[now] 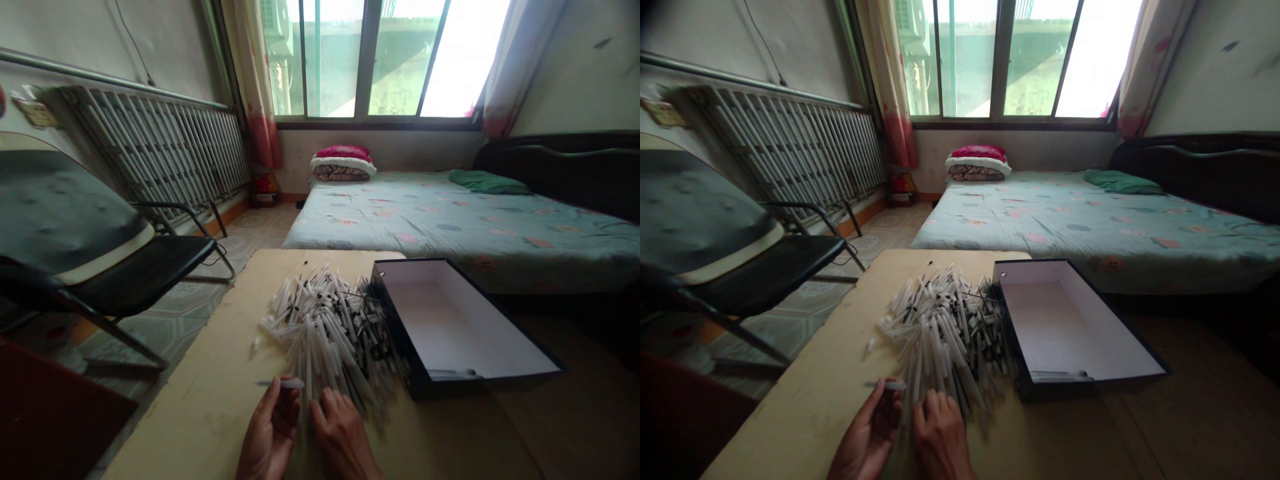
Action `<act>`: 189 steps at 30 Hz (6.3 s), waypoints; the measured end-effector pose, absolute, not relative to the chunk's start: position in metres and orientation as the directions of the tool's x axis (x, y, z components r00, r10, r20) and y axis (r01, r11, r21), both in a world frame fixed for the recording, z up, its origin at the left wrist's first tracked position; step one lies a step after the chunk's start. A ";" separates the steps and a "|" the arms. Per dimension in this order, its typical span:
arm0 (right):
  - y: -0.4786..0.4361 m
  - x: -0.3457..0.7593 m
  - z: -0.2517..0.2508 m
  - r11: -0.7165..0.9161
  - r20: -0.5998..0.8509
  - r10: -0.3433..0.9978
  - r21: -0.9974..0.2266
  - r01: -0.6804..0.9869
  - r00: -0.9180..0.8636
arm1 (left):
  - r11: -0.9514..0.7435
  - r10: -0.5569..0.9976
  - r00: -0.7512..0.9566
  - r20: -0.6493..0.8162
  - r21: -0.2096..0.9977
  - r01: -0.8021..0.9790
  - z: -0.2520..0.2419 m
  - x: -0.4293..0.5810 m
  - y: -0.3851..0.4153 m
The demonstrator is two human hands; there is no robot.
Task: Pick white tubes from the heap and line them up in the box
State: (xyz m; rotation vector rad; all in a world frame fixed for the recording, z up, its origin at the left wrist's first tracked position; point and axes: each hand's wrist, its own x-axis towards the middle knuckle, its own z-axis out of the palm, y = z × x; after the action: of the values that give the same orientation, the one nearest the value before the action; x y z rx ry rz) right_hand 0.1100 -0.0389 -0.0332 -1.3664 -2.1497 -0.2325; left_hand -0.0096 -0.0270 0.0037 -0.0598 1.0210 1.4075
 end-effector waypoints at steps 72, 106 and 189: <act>-0.046 0.142 -0.017 0.147 0.151 0.988 -0.898 0.414 -0.023 | 0.325 0.878 -0.082 -0.471 0.714 -0.621 0.010 0.016 -0.037; -0.044 0.141 -0.018 -0.085 -0.101 0.992 -0.978 0.190 -0.075 | 0.319 0.883 -0.089 -0.461 0.728 -0.607 0.010 0.021 -0.037; -0.040 0.158 -0.023 0.364 0.491 0.863 -0.767 0.529 0.118 | 0.288 0.909 -0.067 -0.410 0.736 -0.612 0.020 0.025 0.021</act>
State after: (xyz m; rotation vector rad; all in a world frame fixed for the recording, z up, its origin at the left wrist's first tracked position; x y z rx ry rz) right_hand 0.1581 -0.0405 -0.0228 -1.2972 -1.5468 0.3883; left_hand 0.0249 0.0209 0.0198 0.3717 1.0210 1.2967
